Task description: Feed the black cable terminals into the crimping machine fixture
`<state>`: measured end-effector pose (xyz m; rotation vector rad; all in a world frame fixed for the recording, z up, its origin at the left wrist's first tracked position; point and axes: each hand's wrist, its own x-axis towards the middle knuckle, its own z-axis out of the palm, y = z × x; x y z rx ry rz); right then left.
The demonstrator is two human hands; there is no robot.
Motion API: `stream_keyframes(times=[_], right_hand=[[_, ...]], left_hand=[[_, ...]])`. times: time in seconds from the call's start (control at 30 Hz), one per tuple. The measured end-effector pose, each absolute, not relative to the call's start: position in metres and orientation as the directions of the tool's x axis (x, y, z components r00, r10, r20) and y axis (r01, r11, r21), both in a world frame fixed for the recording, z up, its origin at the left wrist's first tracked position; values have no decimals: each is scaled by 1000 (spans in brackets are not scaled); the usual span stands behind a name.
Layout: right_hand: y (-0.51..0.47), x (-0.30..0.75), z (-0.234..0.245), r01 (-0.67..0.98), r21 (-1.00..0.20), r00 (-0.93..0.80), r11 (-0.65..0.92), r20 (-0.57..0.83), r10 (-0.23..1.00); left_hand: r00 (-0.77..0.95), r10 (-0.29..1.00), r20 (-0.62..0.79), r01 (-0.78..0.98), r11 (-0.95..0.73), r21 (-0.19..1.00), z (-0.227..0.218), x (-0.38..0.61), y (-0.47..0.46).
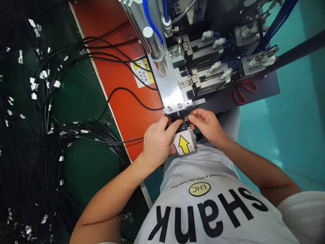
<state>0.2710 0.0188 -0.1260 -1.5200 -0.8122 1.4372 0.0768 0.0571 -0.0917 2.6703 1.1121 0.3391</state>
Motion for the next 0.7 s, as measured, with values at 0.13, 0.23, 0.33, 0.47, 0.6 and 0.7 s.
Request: stream_keyframes(times=[0.13, 0.23, 0.33, 0.47, 0.6, 0.7], right_hand=[[9, 269, -120, 124, -956, 289, -265, -221, 931], [2, 265, -118, 363, -925, 314, -115, 5, 949], [2, 264, -119, 548, -837, 232, -4, 147, 962], [6, 269, -118, 754, -648, 97, 110, 276, 956], [12, 269, -113, 734, -676, 102, 61, 198, 975], [13, 269, -119, 517, -851, 168, -90, -2, 986]], left_hand=[[673, 730, 121, 658, -665, 352, -90, 78, 57], [667, 735, 121, 654, -656, 376, -91, 77, 57], [660, 741, 124, 655, -648, 389, -91, 77, 57], [661, 738, 133, 647, -651, 396, -92, 76, 57], [663, 735, 141, 644, -656, 394, -93, 76, 56], [661, 739, 127, 646, -648, 404, -94, 76, 56]])
